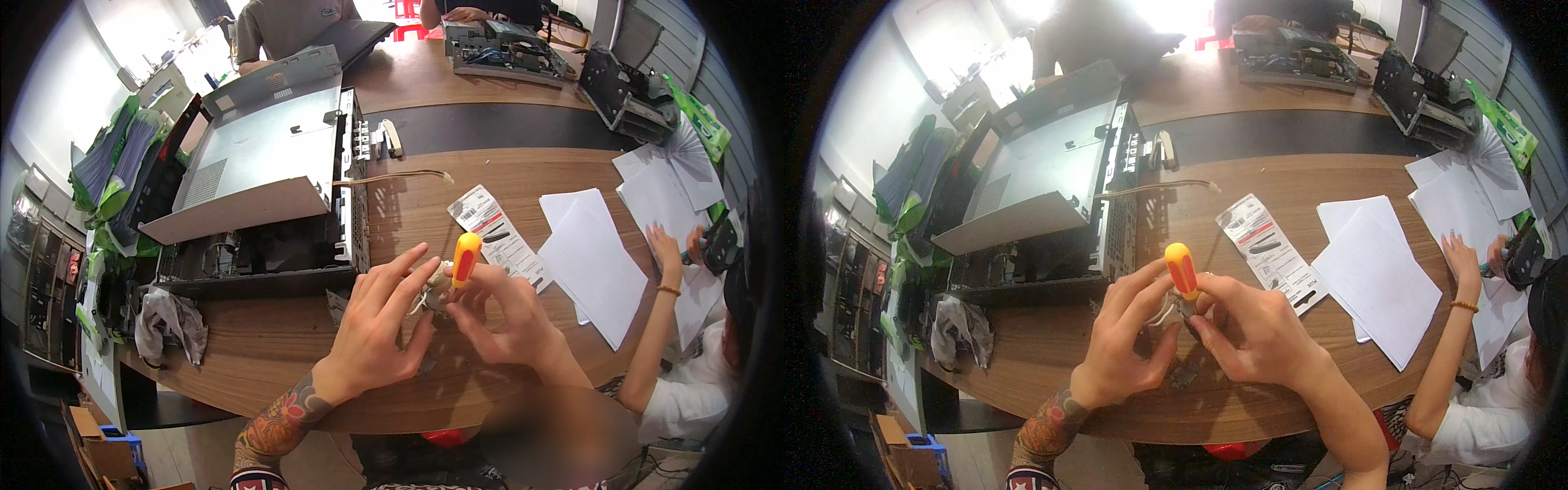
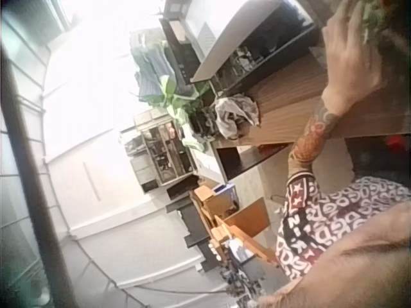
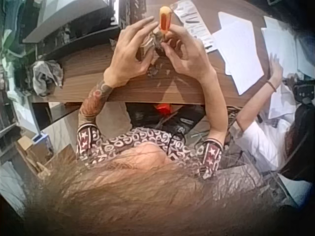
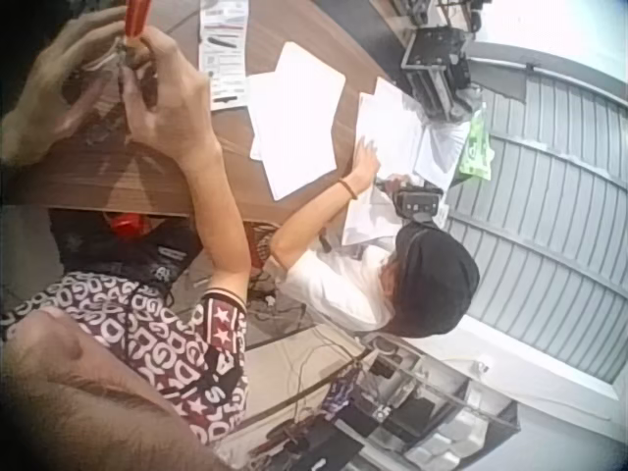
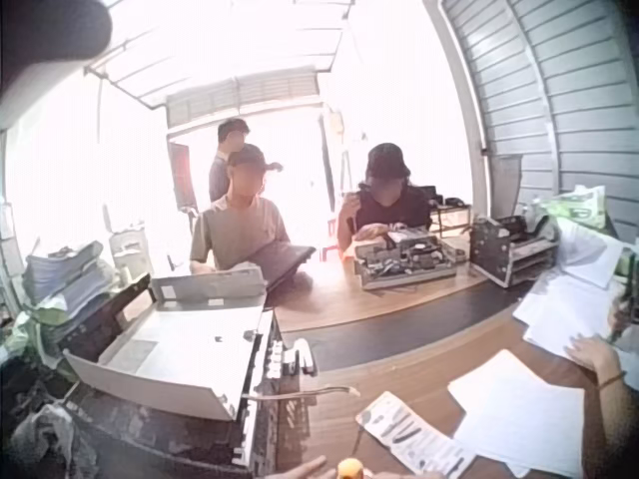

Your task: The person unpackages a screwdriver by hand, then disassembles a projector lamp component using the screwdriver and hands.

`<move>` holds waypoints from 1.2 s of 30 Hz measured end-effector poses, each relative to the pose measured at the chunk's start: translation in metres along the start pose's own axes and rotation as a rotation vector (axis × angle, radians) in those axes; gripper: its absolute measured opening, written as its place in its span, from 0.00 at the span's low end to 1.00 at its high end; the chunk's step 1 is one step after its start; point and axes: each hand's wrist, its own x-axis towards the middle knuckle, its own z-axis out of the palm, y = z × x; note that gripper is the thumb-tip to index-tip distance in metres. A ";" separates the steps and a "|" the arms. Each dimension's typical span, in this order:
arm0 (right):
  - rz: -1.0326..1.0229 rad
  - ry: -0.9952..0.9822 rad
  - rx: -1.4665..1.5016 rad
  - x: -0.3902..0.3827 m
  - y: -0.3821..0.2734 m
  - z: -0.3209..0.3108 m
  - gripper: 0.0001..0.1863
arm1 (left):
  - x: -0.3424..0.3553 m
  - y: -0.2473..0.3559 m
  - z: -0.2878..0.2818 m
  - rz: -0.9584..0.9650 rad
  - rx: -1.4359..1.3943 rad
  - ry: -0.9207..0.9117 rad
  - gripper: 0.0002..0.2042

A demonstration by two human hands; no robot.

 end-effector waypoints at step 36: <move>-0.045 -0.015 0.146 0.001 -0.009 -0.001 0.12 | -0.003 0.004 0.006 -0.122 0.014 -0.057 0.28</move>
